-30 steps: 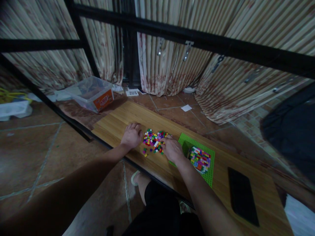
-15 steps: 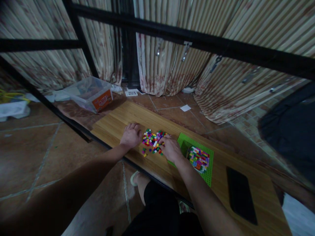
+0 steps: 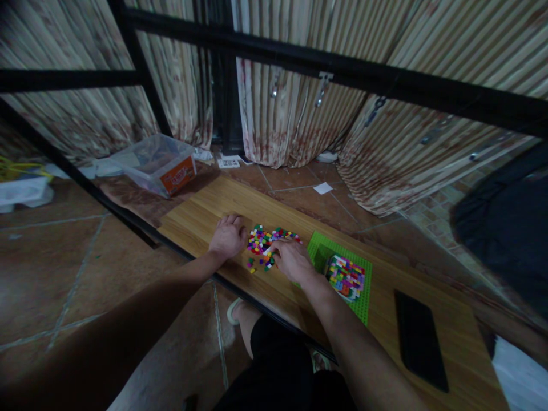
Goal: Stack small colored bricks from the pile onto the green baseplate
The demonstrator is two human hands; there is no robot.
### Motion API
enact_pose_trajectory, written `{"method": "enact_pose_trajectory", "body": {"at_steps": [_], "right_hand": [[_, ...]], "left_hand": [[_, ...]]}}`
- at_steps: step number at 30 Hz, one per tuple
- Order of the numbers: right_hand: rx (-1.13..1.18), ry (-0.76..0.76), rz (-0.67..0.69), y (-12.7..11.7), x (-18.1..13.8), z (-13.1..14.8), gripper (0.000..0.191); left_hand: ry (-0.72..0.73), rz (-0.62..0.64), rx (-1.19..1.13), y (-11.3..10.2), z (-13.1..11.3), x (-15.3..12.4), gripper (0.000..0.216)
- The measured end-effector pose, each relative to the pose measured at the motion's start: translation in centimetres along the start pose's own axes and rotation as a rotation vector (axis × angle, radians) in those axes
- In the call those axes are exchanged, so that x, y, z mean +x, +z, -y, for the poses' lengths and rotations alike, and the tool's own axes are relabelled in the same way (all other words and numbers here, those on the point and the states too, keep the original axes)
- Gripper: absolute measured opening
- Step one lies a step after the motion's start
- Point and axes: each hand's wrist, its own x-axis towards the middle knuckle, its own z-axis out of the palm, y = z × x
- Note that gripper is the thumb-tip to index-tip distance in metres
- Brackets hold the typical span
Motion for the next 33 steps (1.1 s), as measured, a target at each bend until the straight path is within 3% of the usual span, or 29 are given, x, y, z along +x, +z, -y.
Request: {"method": "enact_pose_trajectory", "body": {"at_steps": [9,19,28,33], "right_hand": [[0.138,0.017,-0.028,0.3,-0.1,-0.4,0.016],[0.006,0.048,-0.011,-1.1,-0.2,-0.7,0.016],[-0.09,-0.042,0.073,-0.4,0.3,0.0,0.011],[-0.083,-0.013,0.035,-0.4,0.1,0.0,0.013]], "left_hand": [[-0.002,0.011,0.006,0.0,0.0,0.0,0.033],[-0.002,0.017,0.002,0.0,0.0,0.0,0.034],[0.004,0.01,-0.001,0.0,0.1,0.0,0.034],[-0.009,0.021,-0.006,-0.1,0.0,0.1,0.035]]}}
